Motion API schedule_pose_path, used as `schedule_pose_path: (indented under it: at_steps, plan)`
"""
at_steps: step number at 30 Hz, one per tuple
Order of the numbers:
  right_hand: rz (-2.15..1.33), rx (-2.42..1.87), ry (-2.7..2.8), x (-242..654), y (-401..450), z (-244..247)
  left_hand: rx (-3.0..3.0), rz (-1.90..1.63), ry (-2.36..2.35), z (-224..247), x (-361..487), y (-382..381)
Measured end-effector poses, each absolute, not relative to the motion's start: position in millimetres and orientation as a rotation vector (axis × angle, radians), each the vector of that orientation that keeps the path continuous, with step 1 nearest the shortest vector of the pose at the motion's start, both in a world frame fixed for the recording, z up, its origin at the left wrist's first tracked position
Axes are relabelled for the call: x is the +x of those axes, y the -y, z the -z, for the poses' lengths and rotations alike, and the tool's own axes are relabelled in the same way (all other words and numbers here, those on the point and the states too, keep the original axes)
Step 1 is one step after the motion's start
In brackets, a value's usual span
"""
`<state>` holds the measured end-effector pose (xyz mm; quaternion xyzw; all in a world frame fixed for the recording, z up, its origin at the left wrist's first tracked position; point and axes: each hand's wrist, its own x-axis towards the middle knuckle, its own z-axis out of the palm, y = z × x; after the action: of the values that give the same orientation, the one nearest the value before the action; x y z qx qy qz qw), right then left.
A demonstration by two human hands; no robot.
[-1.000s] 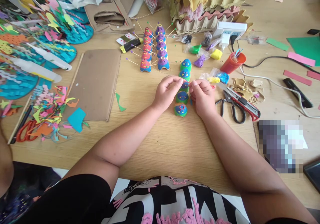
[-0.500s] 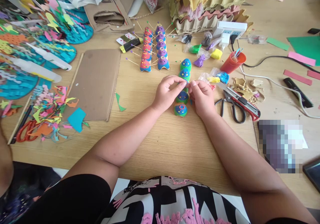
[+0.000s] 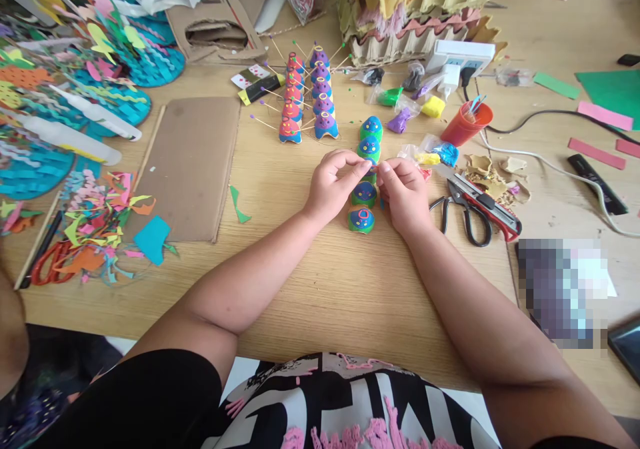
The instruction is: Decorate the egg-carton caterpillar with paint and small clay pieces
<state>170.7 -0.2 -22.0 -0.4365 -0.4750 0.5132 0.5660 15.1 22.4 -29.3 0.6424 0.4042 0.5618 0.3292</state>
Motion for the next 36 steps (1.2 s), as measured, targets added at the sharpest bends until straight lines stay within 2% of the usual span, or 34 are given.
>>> schedule_pose_path:
  at_steps: [16,36]
  plan:
    - [-1.168,-1.067,1.117,172.3,-0.3,22.0,1.648,-1.363,-1.011,22.8,15.2,-17.0]
    - [-1.212,-1.03,1.159,170.6,2.3,16.8,1.74,-1.438,-1.075,25.8,14.6,-20.0]
